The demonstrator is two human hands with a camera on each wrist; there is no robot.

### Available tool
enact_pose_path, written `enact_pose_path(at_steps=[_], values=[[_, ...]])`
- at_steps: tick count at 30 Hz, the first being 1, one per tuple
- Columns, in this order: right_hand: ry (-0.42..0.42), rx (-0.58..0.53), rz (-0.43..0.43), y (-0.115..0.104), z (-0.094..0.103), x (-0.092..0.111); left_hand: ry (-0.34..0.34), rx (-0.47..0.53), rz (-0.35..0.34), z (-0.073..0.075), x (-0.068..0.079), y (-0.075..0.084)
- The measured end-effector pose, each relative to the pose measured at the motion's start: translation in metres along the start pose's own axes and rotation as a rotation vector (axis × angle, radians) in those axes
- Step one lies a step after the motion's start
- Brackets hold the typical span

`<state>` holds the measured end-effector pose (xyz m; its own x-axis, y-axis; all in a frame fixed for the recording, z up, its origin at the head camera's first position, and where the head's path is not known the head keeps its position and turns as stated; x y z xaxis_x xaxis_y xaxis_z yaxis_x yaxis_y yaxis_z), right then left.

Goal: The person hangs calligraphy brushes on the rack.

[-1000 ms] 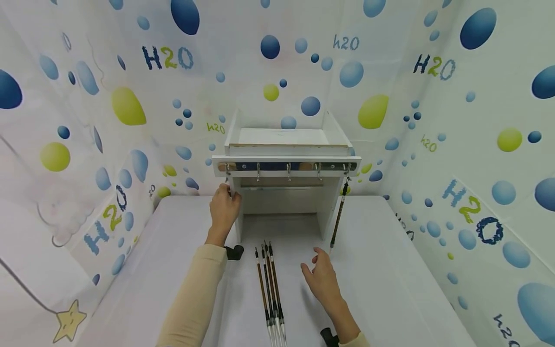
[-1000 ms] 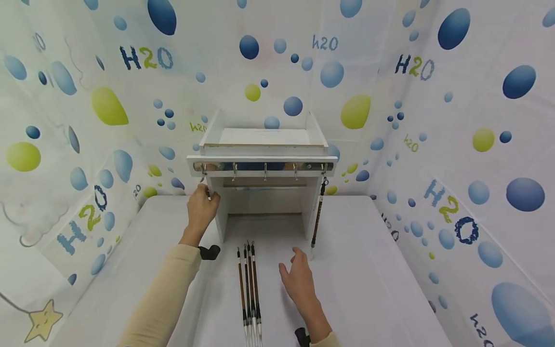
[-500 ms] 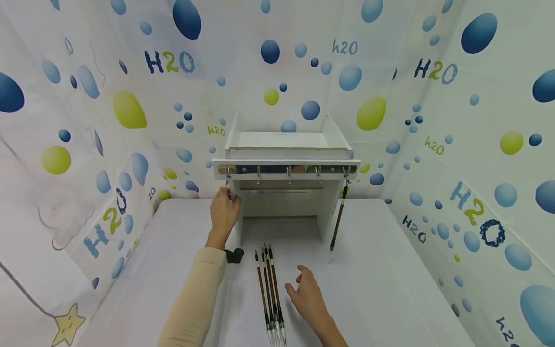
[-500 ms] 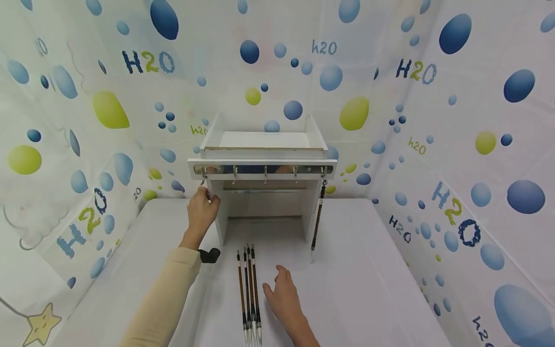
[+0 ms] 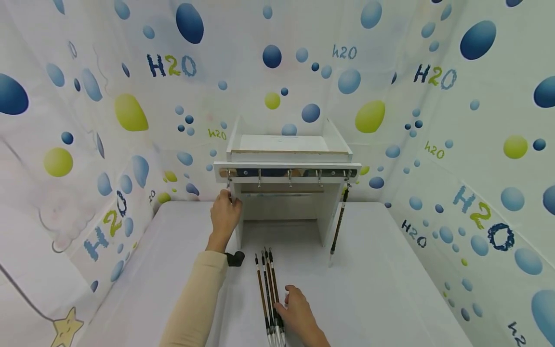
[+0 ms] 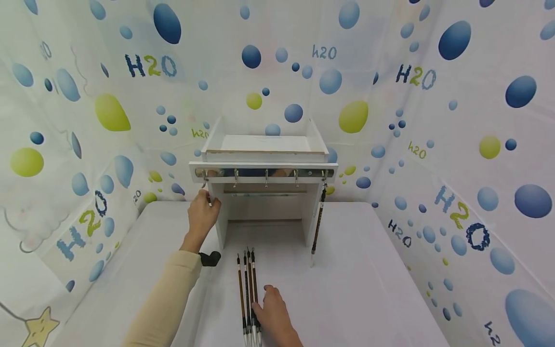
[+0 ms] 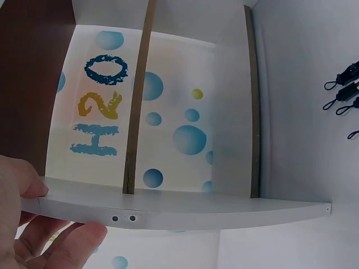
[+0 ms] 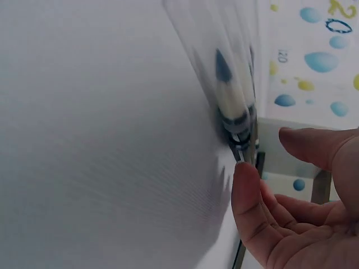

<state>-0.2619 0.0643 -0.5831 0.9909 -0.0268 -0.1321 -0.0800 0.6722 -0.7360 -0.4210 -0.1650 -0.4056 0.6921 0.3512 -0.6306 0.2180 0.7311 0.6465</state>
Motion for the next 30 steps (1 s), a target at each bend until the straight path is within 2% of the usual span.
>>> enact_pose_path(at_steps=[10, 19, 30], values=[[-0.059, 0.011, 0.038, 0.006, -0.017, 0.008, 0.0, 0.004, -0.004, 0.0, 0.004, -0.001], [-0.016, 0.053, 0.086, -0.002, -0.014, 0.007, -0.002, 0.002, 0.008, 0.0, 0.0, 0.001], [-0.008, 0.032, 0.084, -0.006, -0.013, 0.009, -0.01, 0.001, 0.013, 0.002, 0.001, 0.002]])
Point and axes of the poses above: each hand's wrist, its own x-axis away from the middle knuckle, its own z-axis out of the back of the hand, y = z × x, the point moved 8 cm from there along -x, towards the middle knuckle, and after that the axes turned 11 degrees about y, right-handed, at the moved point
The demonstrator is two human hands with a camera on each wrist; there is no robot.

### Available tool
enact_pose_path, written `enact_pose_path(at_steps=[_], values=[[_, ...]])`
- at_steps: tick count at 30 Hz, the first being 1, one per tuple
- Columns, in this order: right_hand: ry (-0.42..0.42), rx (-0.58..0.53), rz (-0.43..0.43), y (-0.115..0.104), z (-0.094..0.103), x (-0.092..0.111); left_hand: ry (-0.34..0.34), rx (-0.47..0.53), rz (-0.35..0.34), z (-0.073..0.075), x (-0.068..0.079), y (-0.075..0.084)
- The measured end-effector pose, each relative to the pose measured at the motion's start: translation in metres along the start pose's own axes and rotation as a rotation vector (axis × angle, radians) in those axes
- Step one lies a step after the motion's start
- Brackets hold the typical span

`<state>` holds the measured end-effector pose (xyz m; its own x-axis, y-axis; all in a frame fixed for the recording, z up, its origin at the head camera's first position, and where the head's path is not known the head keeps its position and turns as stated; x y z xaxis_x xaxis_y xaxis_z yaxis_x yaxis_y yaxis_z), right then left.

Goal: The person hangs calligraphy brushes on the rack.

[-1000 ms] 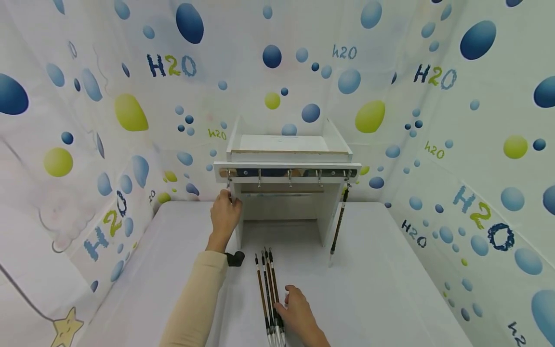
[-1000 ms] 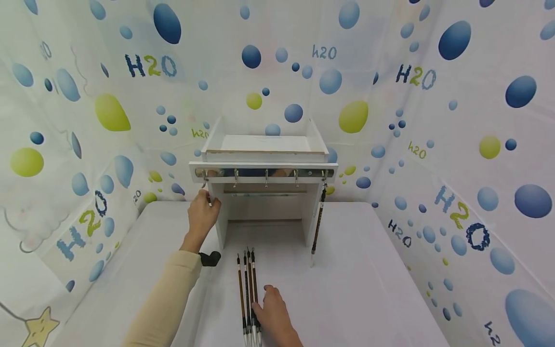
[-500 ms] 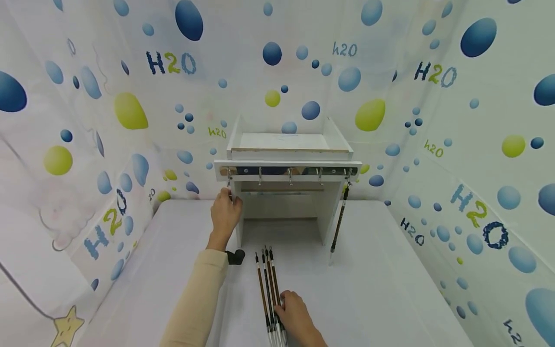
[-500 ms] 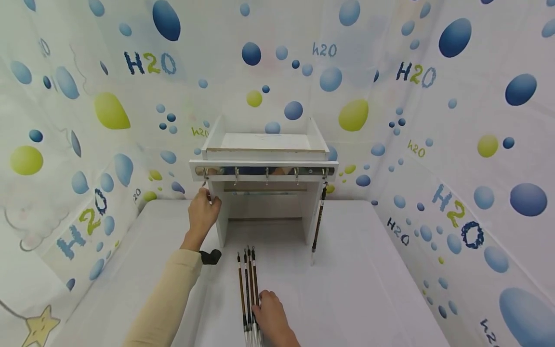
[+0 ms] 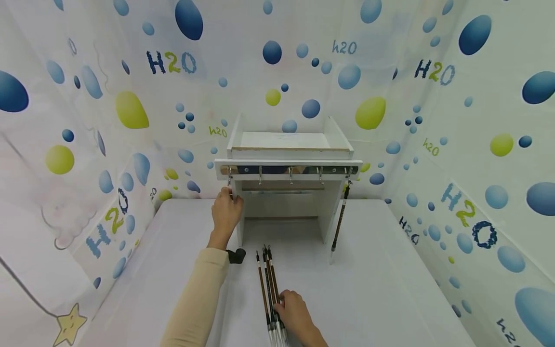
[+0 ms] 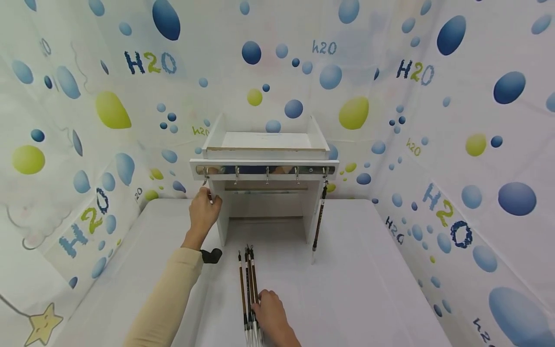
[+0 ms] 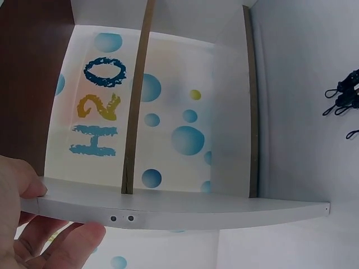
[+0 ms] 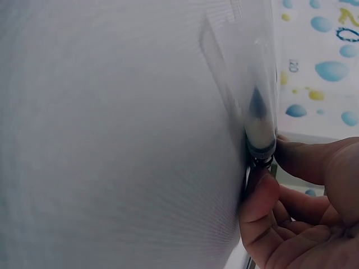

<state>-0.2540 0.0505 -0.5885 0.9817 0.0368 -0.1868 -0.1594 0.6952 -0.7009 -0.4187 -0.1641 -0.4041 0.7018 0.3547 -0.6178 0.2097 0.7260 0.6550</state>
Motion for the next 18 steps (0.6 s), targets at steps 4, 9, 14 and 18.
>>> enact_pose_path(at_steps=[4, 9, 14, 18], values=[[0.005, -0.002, -0.012, 0.0015, -0.0016, 0.0001, -0.008, 0.001, 0.005, 0.0001, 0.0, 0.0], [0.009, -0.01, -0.018, 0.002, -0.0022, -0.0006, -0.013, 0.001, 0.007, -0.0002, -0.0004, -0.0009], [0.009, -0.022, -0.032, 0.0023, -0.0022, -0.0014, -0.014, -0.002, -0.003, -0.0002, -0.0002, -0.0006], [0.01, -0.041, -0.034, 0.0021, -0.0021, -0.0015, -0.012, -0.004, -0.009, 0.0002, 0.0005, -0.0002]])
Point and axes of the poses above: each hand's wrist, its own x-axis away from the middle knuckle, its own z-axis out of the back of the hand, y = z × x, the point moved 8 cm from there along -x, towards the middle knuckle, and after that the axes turned 11 degrees about y, right-handed, at the moved point
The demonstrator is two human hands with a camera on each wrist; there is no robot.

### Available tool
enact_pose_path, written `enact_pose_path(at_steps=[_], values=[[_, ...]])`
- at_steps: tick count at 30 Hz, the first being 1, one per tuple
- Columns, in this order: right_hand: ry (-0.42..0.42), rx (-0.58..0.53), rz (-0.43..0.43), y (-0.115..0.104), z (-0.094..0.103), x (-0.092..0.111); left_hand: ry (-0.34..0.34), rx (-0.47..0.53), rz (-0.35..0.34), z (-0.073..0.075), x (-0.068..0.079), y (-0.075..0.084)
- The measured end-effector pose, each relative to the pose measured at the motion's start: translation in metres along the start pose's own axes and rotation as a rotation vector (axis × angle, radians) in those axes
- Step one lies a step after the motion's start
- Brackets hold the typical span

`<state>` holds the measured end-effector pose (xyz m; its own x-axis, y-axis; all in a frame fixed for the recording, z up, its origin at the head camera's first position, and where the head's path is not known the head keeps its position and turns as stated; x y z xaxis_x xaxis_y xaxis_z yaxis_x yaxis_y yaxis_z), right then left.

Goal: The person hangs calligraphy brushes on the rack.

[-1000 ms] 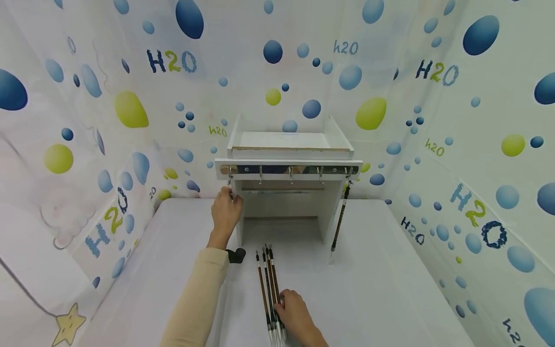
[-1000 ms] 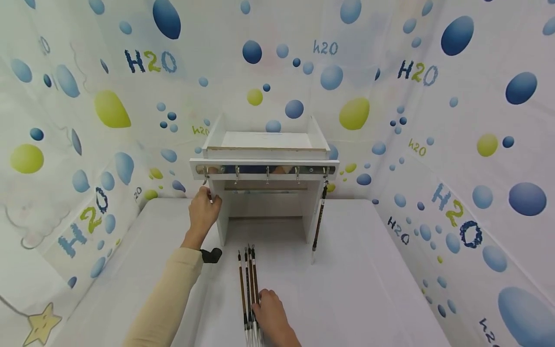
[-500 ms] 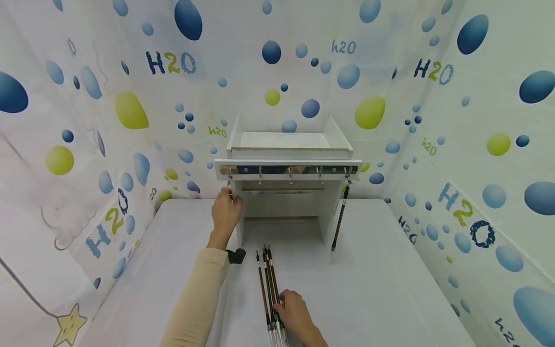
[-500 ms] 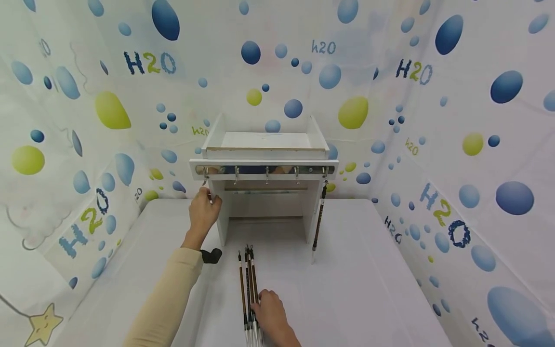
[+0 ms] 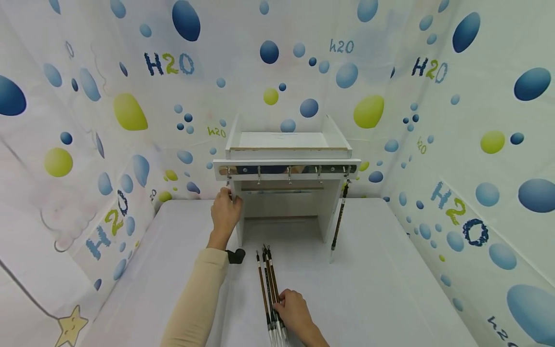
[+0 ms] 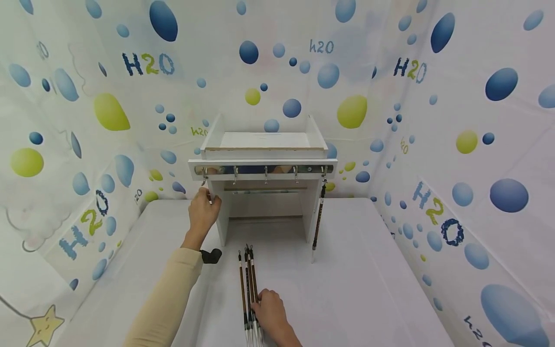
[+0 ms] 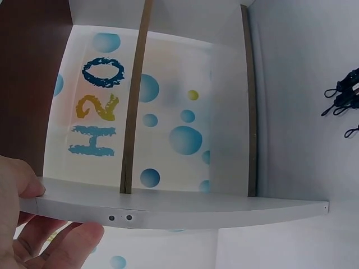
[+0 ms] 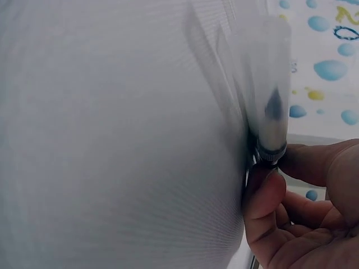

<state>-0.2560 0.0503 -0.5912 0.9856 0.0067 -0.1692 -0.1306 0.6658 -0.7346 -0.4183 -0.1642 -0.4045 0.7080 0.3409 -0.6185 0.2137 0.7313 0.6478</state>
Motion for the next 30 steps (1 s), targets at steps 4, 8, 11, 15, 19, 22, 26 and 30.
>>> enact_pose_path(at_steps=[4, 8, 11, 15, 19, 22, 26, 30], values=[[0.006, -0.01, 0.01, 0.0, 0.001, -0.001, 0.005, -0.003, 0.004, 0.0, 0.0, 0.001], [0.006, -0.016, 0.011, 0.002, 0.0, -0.002, 0.009, -0.007, 0.013, 0.0, -0.001, 0.001], [0.01, -0.028, 0.006, 0.003, 0.001, -0.002, 0.016, -0.006, 0.009, 0.0, -0.002, 0.001], [0.008, -0.043, 0.001, 0.002, 0.003, -0.002, 0.02, -0.002, 0.0, 0.0, -0.001, 0.002], [0.012, -0.056, -0.003, 0.001, 0.006, -0.001, 0.015, -0.003, 0.001, 0.0, 0.0, 0.002], [0.027, -0.065, 0.001, 0.0, 0.009, 0.0, 0.015, -0.005, 0.003, 0.0, 0.001, 0.001], [0.05, -0.062, -0.005, -0.001, 0.014, -0.001, 0.023, -0.004, -0.001, 0.001, 0.001, 0.002], [0.092, -0.03, -0.027, -0.002, 0.021, -0.001, 0.028, -0.003, -0.01, 0.002, 0.002, 0.003]])
Point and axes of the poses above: each hand's wrist, its own x-axis away from the middle knuckle, its own z-axis out of the back of the hand, y = z × x, the point moved 8 cm from there along -x, towards the middle knuckle, and after that the axes turned 11 degrees about y, right-handed, at the moved point
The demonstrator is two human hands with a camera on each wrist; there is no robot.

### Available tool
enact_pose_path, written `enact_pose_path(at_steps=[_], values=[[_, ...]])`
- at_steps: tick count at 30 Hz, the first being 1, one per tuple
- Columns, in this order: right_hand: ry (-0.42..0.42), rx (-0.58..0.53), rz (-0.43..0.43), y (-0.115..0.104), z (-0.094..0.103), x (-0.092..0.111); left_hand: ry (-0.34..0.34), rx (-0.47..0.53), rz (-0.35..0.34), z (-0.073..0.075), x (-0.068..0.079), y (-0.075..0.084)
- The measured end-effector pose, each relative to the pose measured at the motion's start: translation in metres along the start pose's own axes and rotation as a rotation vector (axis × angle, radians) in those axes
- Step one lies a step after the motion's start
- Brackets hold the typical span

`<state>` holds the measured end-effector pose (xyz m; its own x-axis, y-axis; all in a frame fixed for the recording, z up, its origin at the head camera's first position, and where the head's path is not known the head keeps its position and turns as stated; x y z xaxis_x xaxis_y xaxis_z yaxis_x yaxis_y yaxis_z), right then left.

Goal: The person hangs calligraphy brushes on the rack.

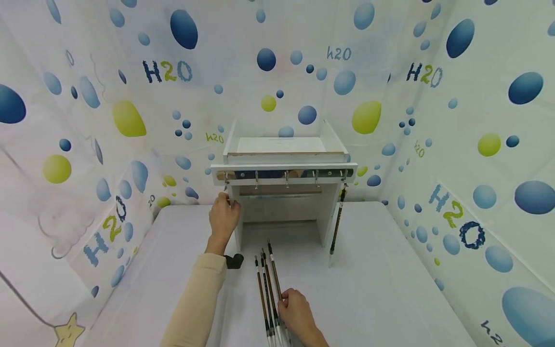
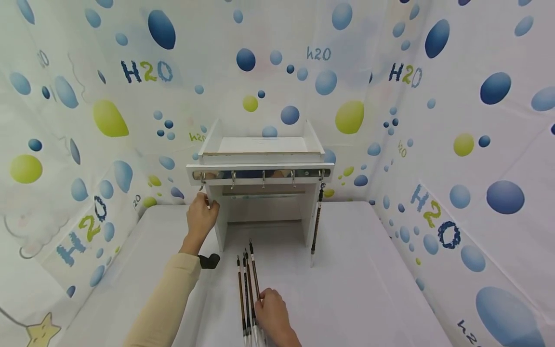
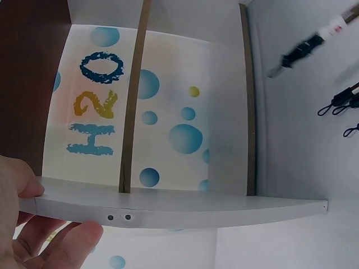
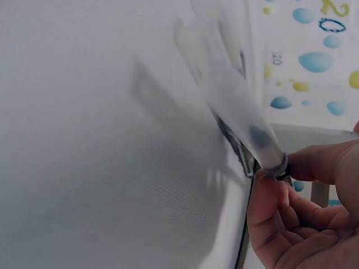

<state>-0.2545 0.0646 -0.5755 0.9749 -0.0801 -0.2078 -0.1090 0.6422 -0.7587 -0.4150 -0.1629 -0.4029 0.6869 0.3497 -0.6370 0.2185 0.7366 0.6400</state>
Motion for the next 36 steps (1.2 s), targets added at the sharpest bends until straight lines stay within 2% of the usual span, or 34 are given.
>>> enact_pose_path(at_steps=[7, 14, 25, 36], values=[[0.087, 0.082, -0.011, -0.008, 0.015, -0.001, 0.009, 0.005, -0.006, 0.001, 0.001, -0.001], [0.117, 0.12, -0.025, -0.012, 0.025, -0.003, 0.013, 0.009, -0.013, 0.001, 0.002, -0.001], [0.207, 0.153, 0.053, -0.025, 0.041, -0.003, 0.01, 0.009, -0.01, 0.001, 0.002, -0.001], [0.263, 0.268, 0.127, -0.028, 0.047, 0.0, -0.003, 0.004, 0.0, 0.0, 0.001, -0.002]])
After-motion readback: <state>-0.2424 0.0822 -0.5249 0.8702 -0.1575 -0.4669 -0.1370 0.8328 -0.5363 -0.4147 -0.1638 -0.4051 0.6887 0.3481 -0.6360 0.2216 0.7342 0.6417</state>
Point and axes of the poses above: each hand's wrist, its own x-axis away from the middle knuckle, its own z-axis out of the back of the hand, y = z × x, the point moved 8 cm from there along -x, towards the middle knuckle, and after that the axes turned 11 degrees about y, right-handed, at the moved point
